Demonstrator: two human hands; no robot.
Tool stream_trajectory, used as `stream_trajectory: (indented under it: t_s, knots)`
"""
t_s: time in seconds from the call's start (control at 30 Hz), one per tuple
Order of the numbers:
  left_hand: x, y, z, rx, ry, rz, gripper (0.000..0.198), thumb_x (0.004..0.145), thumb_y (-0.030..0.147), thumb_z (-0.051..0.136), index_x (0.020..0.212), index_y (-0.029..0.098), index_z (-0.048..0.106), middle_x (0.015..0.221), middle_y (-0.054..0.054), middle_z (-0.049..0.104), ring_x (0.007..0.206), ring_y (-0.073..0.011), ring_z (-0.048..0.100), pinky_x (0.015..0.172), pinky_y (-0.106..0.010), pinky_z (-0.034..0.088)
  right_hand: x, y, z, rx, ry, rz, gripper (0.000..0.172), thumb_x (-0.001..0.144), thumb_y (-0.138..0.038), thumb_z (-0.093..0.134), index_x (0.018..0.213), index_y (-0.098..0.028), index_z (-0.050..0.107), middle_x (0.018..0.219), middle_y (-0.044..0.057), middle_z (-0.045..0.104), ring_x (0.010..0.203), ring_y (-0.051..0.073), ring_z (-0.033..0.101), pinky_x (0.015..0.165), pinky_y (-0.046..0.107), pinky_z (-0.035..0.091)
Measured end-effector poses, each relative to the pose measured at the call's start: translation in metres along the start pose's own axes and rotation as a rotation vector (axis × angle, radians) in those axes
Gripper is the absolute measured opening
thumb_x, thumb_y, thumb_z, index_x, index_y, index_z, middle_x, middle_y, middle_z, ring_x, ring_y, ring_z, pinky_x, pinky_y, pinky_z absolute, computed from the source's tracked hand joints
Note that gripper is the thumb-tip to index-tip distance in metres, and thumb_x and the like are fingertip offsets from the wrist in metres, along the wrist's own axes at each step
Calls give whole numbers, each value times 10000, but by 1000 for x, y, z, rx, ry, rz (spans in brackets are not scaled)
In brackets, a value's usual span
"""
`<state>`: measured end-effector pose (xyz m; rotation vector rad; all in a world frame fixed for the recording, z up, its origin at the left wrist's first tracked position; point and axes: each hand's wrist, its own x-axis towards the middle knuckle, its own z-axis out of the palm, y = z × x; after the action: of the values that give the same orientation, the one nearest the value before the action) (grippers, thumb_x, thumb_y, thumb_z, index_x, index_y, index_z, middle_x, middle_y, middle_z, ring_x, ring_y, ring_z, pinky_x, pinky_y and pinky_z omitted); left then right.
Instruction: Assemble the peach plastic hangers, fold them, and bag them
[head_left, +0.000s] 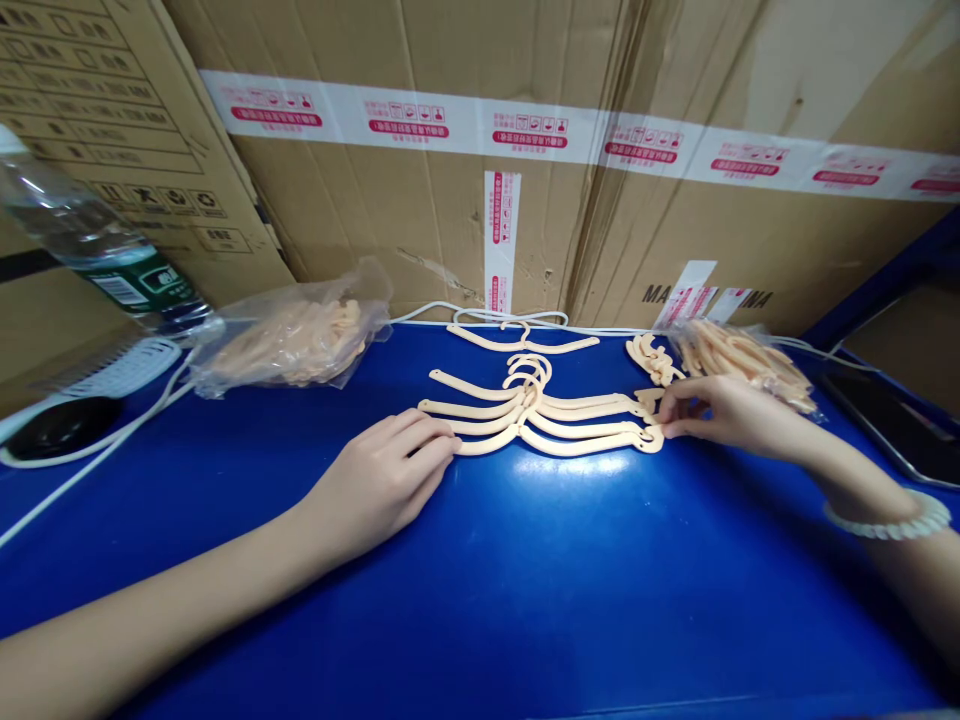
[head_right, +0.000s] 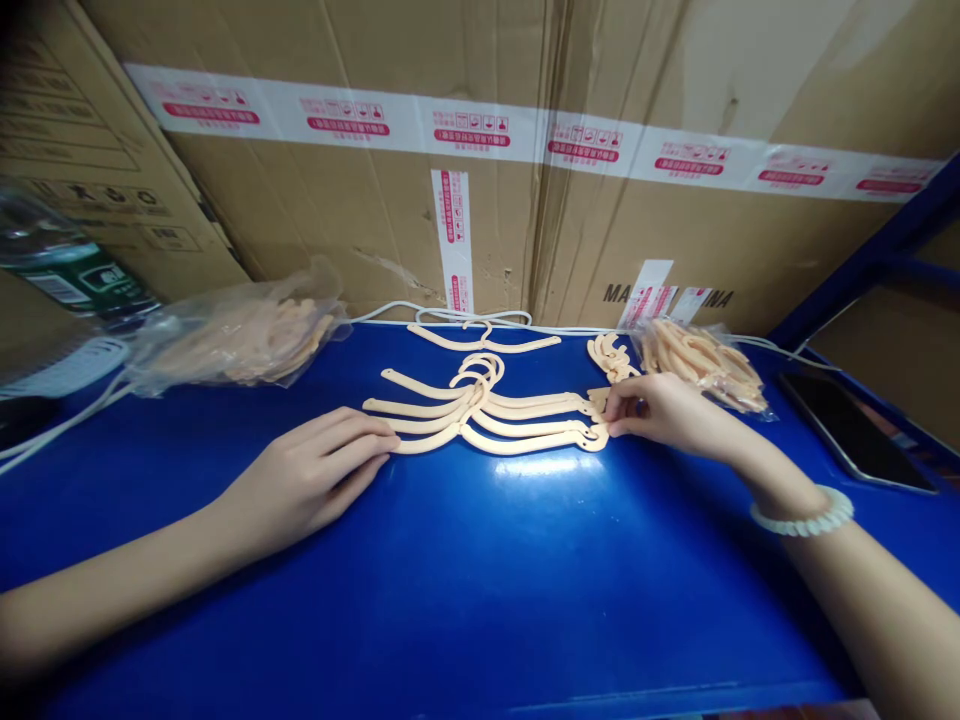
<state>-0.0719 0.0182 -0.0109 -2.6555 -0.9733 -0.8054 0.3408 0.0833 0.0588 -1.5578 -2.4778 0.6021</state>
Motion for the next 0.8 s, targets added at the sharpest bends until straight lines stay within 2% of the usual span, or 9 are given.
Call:
stream_trajectory:
  t_s: [0.17, 0.47, 0.6, 0.8]
  knots:
    - [0, -1, 0, 27, 12, -28, 190, 963, 130, 536, 1104, 134, 664, 1080, -124, 706, 991, -268, 664, 879, -443, 563, 3, 3, 4, -3, 69, -20, 234, 754, -456, 731, 757, -222, 737, 784, 56, 758, 713, 247, 686, 665, 350, 485]
    - [0, 0, 2, 38, -17, -36, 258, 974, 179, 534, 1192, 114, 656, 1168, -155, 670, 1069, -298, 641, 919, -486, 557, 3, 8, -1, -89, 60, -33, 276, 798, -479, 679, 788, -208, 730, 819, 84, 753, 727, 249, 676, 656, 353, 490]
    - [0, 0, 2, 54, -31, -28, 285, 987, 205, 524, 1225, 106, 644, 1190, -162, 669, 1078, -309, 637, 898, -484, 557, 0, 7, -4, -188, 27, 10, 281, 816, -480, 651, 817, -209, 727, 812, 83, 745, 691, 233, 653, 633, 346, 477]
    - [1, 0, 1, 86, -49, -56, 289, 999, 247, 511, 1224, 129, 647, 1204, -142, 685, 1096, -318, 633, 876, -475, 540, -1, 8, -3, -247, 52, 22, 288, 826, -481, 608, 822, -208, 700, 824, 87, 731, 726, 245, 655, 649, 358, 475]
